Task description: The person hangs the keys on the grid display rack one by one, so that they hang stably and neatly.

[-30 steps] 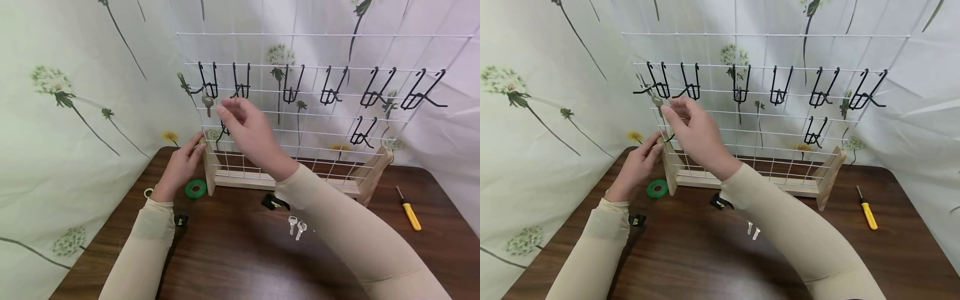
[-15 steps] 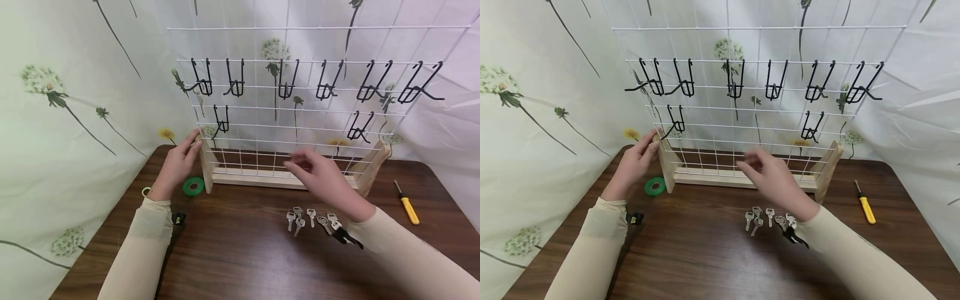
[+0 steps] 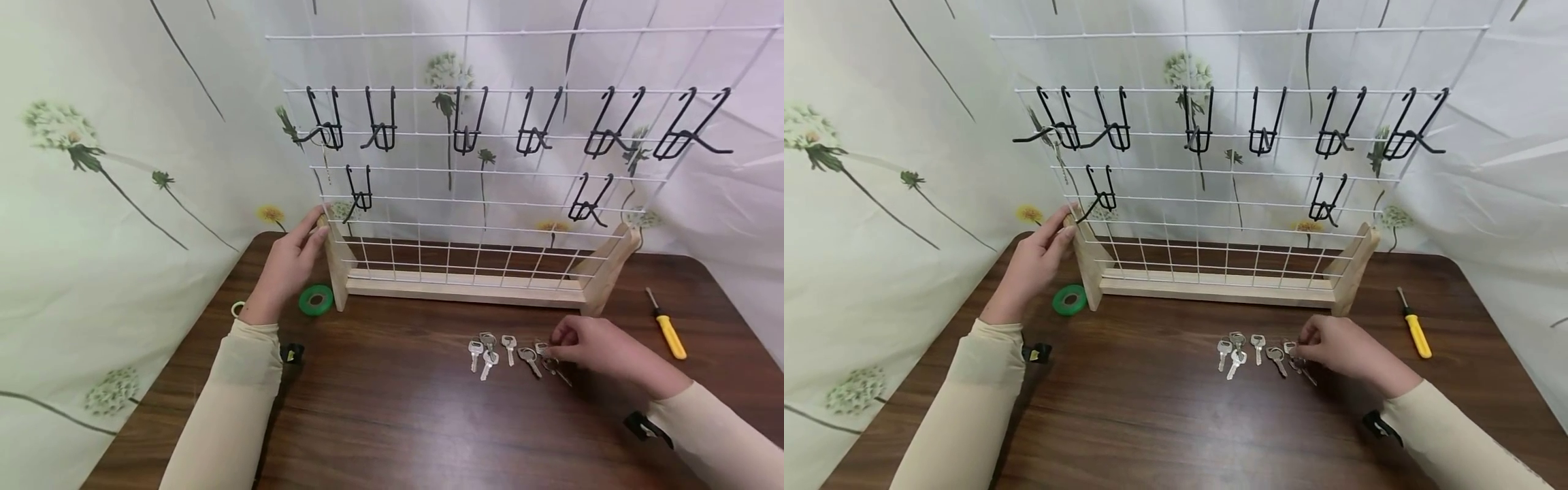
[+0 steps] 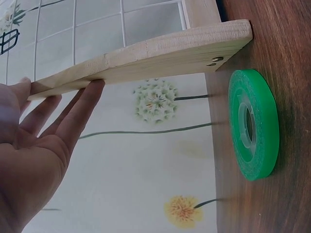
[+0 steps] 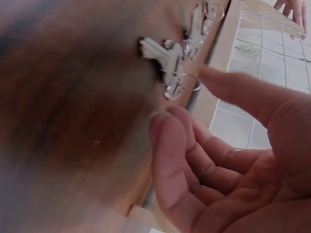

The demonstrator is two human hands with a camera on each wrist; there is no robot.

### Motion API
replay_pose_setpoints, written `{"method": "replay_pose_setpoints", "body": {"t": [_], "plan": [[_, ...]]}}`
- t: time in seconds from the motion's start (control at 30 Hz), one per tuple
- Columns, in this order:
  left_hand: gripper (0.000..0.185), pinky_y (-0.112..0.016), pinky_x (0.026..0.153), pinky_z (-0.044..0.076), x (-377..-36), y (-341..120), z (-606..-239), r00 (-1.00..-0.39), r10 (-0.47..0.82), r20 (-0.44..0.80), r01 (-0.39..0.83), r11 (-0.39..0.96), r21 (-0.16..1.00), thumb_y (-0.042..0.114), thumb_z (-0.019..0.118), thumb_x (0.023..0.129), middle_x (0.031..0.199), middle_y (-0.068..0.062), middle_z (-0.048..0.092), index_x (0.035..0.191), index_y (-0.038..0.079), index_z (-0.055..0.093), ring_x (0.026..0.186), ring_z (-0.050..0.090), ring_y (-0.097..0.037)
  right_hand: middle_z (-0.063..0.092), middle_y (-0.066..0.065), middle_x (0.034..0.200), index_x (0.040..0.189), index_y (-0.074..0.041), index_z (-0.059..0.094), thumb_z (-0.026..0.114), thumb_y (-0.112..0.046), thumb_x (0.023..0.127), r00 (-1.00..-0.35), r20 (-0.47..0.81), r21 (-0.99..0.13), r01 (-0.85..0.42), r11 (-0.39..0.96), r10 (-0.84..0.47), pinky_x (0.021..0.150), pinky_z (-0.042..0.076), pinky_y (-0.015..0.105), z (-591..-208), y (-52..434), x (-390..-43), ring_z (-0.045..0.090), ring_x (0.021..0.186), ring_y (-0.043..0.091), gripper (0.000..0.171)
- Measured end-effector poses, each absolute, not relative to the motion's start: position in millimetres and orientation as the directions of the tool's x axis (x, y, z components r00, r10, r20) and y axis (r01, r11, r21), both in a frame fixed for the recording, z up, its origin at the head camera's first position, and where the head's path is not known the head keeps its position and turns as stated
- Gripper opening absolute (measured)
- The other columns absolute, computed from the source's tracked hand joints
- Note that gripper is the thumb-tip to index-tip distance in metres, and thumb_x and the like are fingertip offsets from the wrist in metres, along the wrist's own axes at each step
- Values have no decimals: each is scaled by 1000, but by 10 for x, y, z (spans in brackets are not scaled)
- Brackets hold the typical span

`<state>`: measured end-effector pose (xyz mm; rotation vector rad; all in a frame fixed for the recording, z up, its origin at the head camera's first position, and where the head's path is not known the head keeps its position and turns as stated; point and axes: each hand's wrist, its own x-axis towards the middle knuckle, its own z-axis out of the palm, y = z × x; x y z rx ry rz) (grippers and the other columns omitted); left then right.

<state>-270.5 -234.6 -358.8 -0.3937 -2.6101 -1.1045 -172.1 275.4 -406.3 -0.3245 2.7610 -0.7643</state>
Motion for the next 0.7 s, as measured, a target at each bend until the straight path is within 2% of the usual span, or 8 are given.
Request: {"method": "replay_pose_setpoints", "body": {"t": [0.17, 0.33, 0.6, 0.7], "plan": [[53, -64, 109, 53, -2706, -2357, -3585, -923, 140, 358, 356, 665, 656, 47, 45, 115, 151, -23, 63, 167, 39, 37, 129, 69, -43, 67, -6, 75, 88, -13, 68, 85, -41, 91, -940, -216, -496, -128, 859, -265, 56, 47, 25, -4119, 2782, -1646, 59, 64, 11, 33], [53, -63, 108, 54, -2723, -2351, -3590, -921, 146, 362, 364, 659, 659, 46, 45, 115, 152, -22, 62, 167, 38, 38, 129, 69, -43, 63, -7, 70, 81, -15, 68, 84, -39, 92, -934, -227, -502, -129, 855, -274, 52, 48, 26, -4165, 2787, -1617, 58, 58, 11, 31], [55, -61, 109, 54, -2712, -2350, -3592, -921, 141, 363, 362, 655, 664, 44, 46, 115, 152, -22, 63, 168, 31, 38, 129, 70, -41, 61, -8, 69, 80, -15, 70, 83, -35, 93, -918, -256, -550, -119, 827, -302, 52, 49, 25, -4182, 2778, -1644, 57, 59, 9, 28], [54, -62, 110, 53, -2711, -2353, -3590, -920, 141, 367, 364, 657, 660, 45, 46, 115, 152, -22, 62, 167, 33, 39, 132, 68, -42, 59, -8, 68, 80, -14, 69, 82, -33, 94, -910, -274, -564, -110, 819, -310, 53, 47, 24, -4187, 2783, -1654, 55, 59, 8, 27]]}}
